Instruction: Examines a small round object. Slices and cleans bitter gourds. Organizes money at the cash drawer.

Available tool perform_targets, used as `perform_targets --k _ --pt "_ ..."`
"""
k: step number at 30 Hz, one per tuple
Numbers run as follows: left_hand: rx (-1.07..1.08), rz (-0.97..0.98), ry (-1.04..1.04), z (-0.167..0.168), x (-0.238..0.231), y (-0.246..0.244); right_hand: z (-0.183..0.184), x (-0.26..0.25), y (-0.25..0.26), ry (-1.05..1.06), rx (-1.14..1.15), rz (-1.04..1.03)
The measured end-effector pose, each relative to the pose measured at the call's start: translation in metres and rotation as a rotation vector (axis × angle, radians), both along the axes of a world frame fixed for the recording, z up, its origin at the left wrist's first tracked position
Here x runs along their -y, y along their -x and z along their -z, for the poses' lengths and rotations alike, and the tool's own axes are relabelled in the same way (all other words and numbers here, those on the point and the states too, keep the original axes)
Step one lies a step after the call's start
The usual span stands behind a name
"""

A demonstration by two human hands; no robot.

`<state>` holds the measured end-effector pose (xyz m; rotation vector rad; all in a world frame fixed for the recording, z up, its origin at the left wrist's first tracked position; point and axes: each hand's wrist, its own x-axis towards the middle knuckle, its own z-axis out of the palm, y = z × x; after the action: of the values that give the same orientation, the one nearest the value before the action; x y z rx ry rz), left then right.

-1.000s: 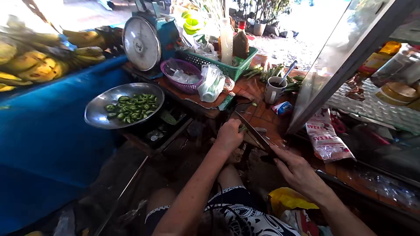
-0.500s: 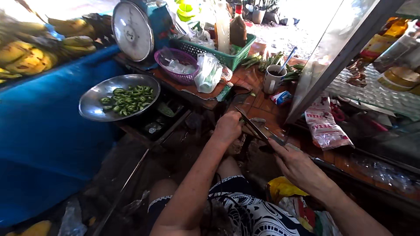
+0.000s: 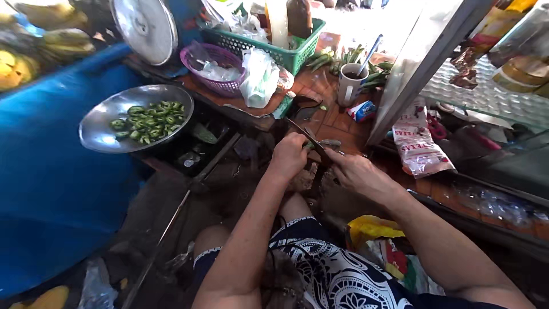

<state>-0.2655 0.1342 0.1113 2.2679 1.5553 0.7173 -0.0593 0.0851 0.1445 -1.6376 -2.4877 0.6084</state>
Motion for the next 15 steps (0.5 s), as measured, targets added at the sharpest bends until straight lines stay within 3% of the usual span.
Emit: perform_targets --k 4,6,15 --pt "0.009 -0.005 0.021 0.001 0.000 0.001 0.002 -0.011 -0.015 0.122 -0.204 0.056" --pt "-0.004 -0.020 0.040 -0.002 -0.002 0.001 0.004 -0.005 -0.018 0.062 -0.238 0.065" --pt "-0.122 -0.042 0.147 -0.015 -0.007 -0.004 0.006 0.036 -0.022 -0.267 -0.005 0.019"
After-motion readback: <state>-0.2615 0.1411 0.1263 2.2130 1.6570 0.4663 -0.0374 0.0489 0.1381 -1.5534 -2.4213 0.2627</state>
